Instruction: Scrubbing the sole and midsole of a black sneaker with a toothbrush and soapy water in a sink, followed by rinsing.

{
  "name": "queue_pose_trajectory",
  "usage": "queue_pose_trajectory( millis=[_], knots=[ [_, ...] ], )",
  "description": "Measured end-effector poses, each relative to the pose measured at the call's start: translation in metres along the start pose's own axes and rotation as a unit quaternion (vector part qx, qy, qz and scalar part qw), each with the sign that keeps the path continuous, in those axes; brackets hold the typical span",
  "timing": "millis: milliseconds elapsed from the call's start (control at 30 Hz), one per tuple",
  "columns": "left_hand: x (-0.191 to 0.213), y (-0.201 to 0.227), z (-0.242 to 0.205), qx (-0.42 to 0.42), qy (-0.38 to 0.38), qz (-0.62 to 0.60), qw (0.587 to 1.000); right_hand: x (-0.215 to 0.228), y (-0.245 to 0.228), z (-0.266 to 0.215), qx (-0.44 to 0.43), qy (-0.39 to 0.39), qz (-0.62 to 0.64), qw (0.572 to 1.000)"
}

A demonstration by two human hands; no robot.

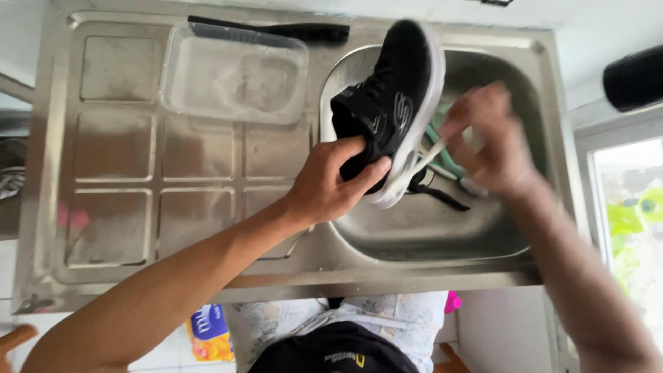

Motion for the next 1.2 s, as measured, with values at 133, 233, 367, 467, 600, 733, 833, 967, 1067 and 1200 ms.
queue_pose_trajectory(
  millis=[133, 233, 367, 467, 600, 733, 833, 967, 1067, 1200],
  knots=[
    [0.002, 0.003, 0.002, 0.003, 0.005, -0.046, 0.999, 0.006, -0.002, 0.003, 0.035, 0.008, -0.01, 0.999],
    [0.001, 0.003, -0.002, -0.006, 0.008, -0.023, 1.0, -0.014, -0.043, 0.011, 0.028, -0.009, 0.013, 0.999],
    [-0.001, 0.002, -0.002, -0.014, 0.008, -0.03, 0.999, 0.016, -0.001, 0.003, 0.021, 0.017, -0.044, 0.999],
    [-0.002, -0.001, 0.003, -0.021, 0.005, -0.009, 1.0, 0.006, -0.024, 0.011, 0.048, -0.016, 0.004, 0.999],
    [-0.004, 0.004, -0.003, 0.003, 0.011, -0.029, 1.0, 0.019, 0.005, -0.008, 0.057, 0.008, -0.042, 0.997],
    [-0.005, -0.003, -0.003, 0.003, 0.009, -0.032, 0.999, 0.003, -0.019, 0.002, 0.056, 0.02, -0.013, 0.998],
    [-0.001, 0.012, -0.004, 0.032, -0.036, -0.002, 0.999, 0.03, -0.014, 0.012, -0.028, 0.072, -0.11, 0.991],
    [-0.001, 0.001, 0.0, 0.021, 0.006, -0.038, 0.999, 0.007, -0.018, 0.011, 0.024, 0.035, -0.035, 0.998],
    [-0.008, -0.003, -0.006, 0.019, -0.006, -0.05, 0.999, 0.028, 0.011, -0.002, 0.044, 0.079, -0.054, 0.994],
    [-0.007, -0.002, 0.0, 0.018, 0.001, -0.045, 0.999, 0.016, -0.007, 0.011, 0.119, 0.065, -0.005, 0.991]
  ],
)
Point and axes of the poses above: each hand's wrist, its own z-axis towards the middle knuckle, its own x-axis out of the back of the hand, y = z × x, the point moved 4 cm from there along z, towards the middle knuckle, and after that the axes turned 10 degrees about z, right-handed, at the moved point
